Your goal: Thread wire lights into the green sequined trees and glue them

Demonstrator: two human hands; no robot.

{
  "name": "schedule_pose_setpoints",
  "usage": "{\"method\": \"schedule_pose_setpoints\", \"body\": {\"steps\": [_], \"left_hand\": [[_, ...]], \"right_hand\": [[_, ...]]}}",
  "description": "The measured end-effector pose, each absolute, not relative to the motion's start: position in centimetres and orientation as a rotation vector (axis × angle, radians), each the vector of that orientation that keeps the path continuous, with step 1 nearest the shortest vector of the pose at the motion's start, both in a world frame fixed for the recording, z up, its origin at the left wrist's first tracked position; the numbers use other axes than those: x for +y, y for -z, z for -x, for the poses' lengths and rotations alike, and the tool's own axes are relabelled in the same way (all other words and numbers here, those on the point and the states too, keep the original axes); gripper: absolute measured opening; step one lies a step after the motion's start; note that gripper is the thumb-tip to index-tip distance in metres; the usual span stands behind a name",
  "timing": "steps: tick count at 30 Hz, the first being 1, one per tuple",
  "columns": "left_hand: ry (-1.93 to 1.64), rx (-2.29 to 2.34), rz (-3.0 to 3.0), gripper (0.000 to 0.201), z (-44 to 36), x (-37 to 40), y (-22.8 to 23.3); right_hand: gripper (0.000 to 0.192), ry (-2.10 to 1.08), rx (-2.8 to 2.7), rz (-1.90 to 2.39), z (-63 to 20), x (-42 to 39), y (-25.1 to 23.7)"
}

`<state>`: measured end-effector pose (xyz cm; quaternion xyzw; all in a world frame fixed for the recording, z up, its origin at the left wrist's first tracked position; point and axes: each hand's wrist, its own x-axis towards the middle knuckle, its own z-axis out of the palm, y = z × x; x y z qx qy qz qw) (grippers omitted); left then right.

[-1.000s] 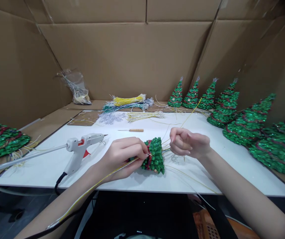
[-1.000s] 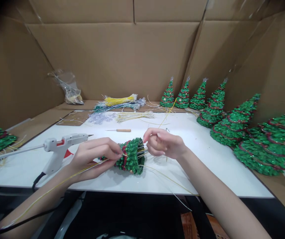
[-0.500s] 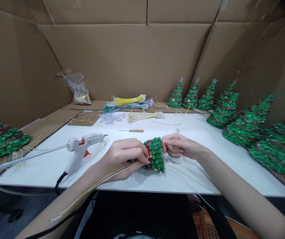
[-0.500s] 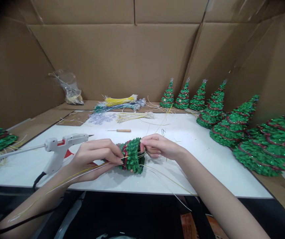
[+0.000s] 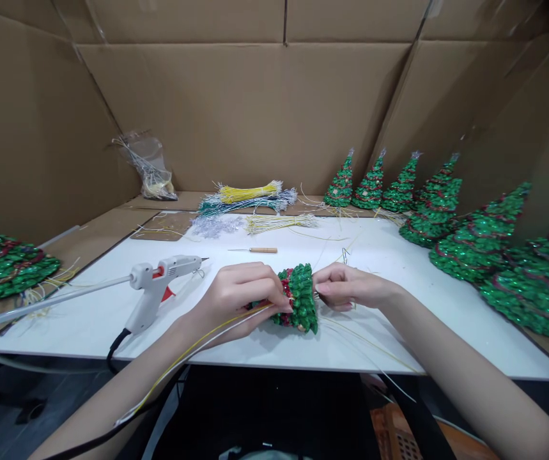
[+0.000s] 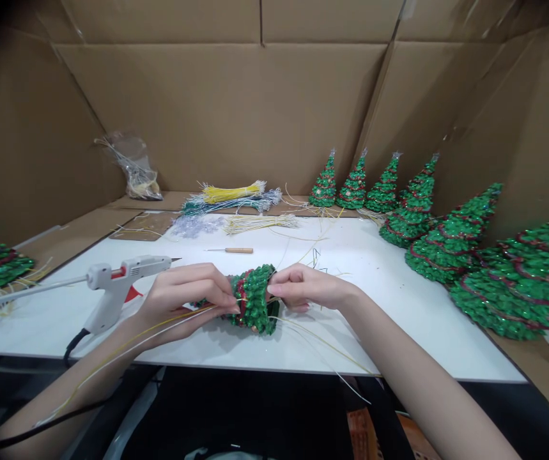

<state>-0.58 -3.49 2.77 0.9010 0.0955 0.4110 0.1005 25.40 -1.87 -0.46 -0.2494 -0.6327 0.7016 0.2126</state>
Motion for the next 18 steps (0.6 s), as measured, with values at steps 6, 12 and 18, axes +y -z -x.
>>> {"method": "schedule_pose_setpoints", "body": {"steps": [6, 12, 18], "left_hand": [[-1.249, 0.312, -2.698, 0.009, 0.68, -3.61, -2.70], [-1.237, 0.310, -2.750, 0.009, 0.74, -3.60, -2.45], [-1.222, 0.261, -2.699, 0.007, 0.42, -3.26, -2.13]], "right_hand": [[0.034, -1.924, -1.805, 0.709, -25.20, -1.82, 0.80], [0.030, -1.966, -1.724, 0.677, -24.70, -1.93, 1.06], [0.029, -1.980, -1.719, 0.689, -24.62, -2.05, 1.11]]}}
